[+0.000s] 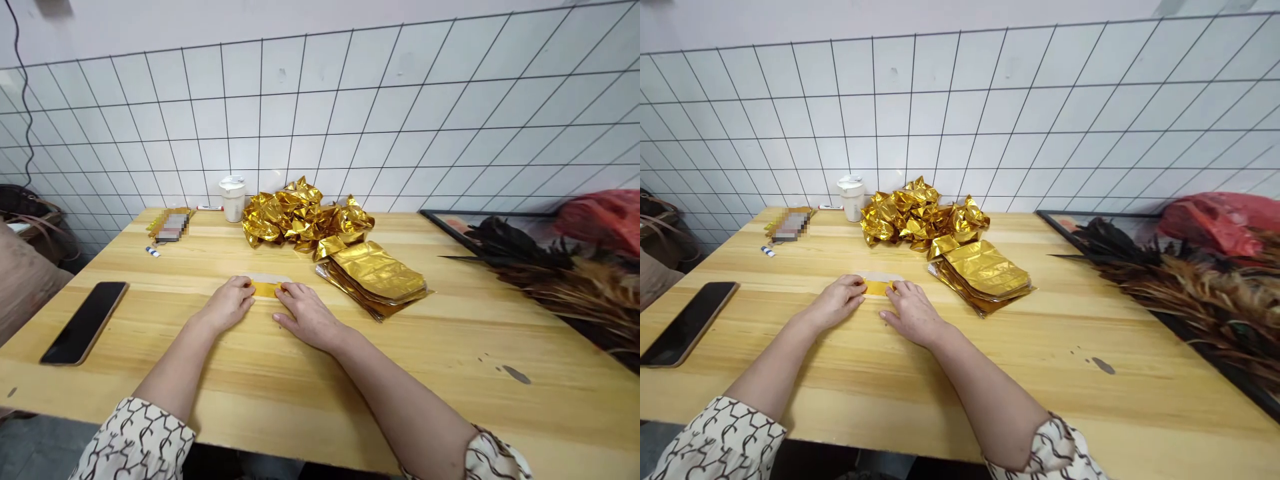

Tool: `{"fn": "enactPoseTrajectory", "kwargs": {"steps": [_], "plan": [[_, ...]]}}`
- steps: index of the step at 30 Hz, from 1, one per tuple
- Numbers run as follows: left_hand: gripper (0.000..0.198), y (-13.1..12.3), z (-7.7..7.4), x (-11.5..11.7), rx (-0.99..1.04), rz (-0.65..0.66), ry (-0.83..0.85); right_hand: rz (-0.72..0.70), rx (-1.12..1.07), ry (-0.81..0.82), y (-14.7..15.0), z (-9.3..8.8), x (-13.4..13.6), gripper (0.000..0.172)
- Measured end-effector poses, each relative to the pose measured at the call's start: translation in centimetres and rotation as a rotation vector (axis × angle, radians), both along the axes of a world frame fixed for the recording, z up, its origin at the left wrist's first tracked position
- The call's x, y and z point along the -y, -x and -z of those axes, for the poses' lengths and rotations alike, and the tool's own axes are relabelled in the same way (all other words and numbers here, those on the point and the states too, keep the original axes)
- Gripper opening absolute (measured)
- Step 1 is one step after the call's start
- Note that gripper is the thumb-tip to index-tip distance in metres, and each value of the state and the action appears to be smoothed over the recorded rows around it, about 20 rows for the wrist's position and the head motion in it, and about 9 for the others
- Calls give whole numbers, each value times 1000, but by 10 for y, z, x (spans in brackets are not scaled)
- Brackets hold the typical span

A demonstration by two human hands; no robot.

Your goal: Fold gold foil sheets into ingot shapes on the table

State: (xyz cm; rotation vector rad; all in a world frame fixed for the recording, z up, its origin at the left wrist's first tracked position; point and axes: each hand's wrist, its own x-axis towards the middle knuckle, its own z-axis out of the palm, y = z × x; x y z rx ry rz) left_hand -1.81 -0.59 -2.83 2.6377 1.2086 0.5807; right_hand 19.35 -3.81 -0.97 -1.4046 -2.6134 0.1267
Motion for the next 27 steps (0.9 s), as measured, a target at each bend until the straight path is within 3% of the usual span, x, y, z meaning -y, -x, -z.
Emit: {"fn": "enactPoseTrajectory", "kwargs": {"steps": [6, 14, 27], "plan": [[14, 1, -3, 2, 8, -7, 26, -22, -11, -12, -2, 1, 0, 43], [10, -6, -1, 3, 16, -81, -4, 70, -6, -36, 7, -2, 1, 31], [14, -11, -2, 5, 10, -100, -11, 180, 35, -29, 15, -5, -5, 33]]}}
